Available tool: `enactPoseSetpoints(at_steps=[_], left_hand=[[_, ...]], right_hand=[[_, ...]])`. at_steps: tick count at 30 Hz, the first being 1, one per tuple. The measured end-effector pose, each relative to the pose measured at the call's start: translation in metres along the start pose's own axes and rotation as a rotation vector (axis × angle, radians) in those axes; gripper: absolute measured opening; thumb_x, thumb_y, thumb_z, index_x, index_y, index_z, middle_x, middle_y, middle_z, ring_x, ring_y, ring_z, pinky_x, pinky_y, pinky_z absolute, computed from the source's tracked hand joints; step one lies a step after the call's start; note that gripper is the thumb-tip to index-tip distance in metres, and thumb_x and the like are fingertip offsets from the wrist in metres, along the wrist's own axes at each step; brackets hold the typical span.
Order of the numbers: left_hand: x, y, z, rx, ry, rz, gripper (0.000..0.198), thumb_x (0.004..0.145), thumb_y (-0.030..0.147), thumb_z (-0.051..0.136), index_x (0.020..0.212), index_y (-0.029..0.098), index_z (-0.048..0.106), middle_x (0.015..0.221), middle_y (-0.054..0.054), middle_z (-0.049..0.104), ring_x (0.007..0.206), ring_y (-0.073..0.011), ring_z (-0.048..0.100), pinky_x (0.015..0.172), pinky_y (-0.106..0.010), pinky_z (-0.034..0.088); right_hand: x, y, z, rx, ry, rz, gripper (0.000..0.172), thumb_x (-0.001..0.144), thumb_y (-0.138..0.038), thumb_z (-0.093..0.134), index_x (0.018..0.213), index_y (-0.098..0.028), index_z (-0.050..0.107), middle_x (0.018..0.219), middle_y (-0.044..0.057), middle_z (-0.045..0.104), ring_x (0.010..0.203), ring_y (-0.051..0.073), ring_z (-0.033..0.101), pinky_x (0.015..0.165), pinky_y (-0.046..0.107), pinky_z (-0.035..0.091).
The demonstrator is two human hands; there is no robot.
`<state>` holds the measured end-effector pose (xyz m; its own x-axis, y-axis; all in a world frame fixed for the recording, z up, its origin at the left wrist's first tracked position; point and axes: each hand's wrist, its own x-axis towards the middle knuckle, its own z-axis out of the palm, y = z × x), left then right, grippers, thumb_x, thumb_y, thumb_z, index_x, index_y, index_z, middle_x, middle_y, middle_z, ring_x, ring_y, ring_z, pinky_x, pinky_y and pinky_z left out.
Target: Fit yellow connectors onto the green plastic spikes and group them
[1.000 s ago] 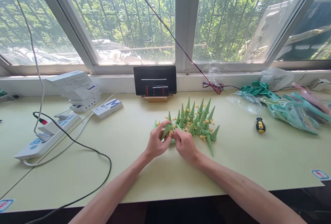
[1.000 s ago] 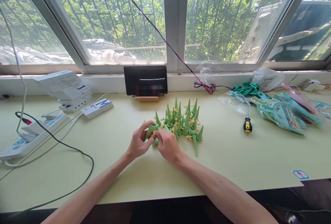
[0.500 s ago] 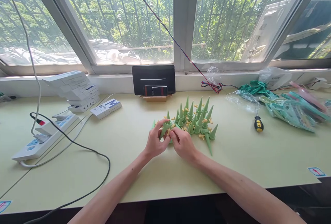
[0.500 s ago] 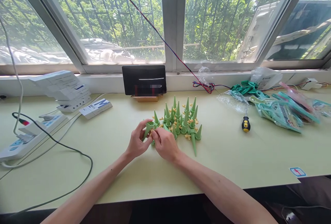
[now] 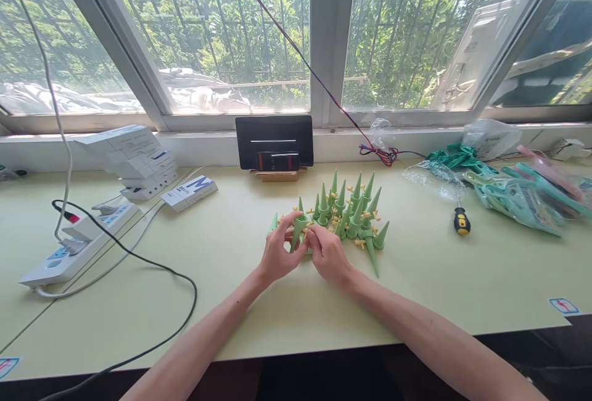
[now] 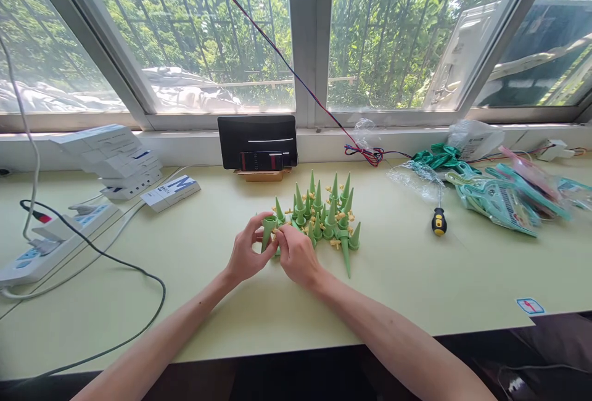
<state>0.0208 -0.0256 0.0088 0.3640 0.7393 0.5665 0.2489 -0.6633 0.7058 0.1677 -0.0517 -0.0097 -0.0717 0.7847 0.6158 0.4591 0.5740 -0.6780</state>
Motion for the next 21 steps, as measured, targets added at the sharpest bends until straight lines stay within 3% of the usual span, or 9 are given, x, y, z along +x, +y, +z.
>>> enactPoseSetpoints(at_steps=[7,21], left_hand=[[0.0002,-0.0039,0.0,0.057,0.0,0.066,0.046,0.083,0.021,0.064,0.126,0.025,0.047,0.071,0.005,0.053,0.051,-0.0052,0.041,0.044,-0.016,0.037],[-0.001,-0.003,-0.004,0.021,-0.078,0.024,0.049,0.082,0.019,0.061,0.128,0.023,0.044,0.081,0.001,0.058,0.046,-0.0037,0.04,0.042,-0.017,0.031]], right_hand=[[-0.0005,0.001,-0.0008,-0.004,0.032,0.027,0.034,0.105,-0.035,0.028,0.076,-0.022,0.04,0.064,-0.002,0.046,0.055,0.013,0.04,0.054,0.025,0.033],[-0.0011,-0.0054,-0.0006,0.232,0.011,0.237,0.041,0.102,-0.047,0.033,0.069,-0.023,0.037,0.056,-0.004,0.038,0.049,0.013,0.033,0.047,0.027,0.028]])
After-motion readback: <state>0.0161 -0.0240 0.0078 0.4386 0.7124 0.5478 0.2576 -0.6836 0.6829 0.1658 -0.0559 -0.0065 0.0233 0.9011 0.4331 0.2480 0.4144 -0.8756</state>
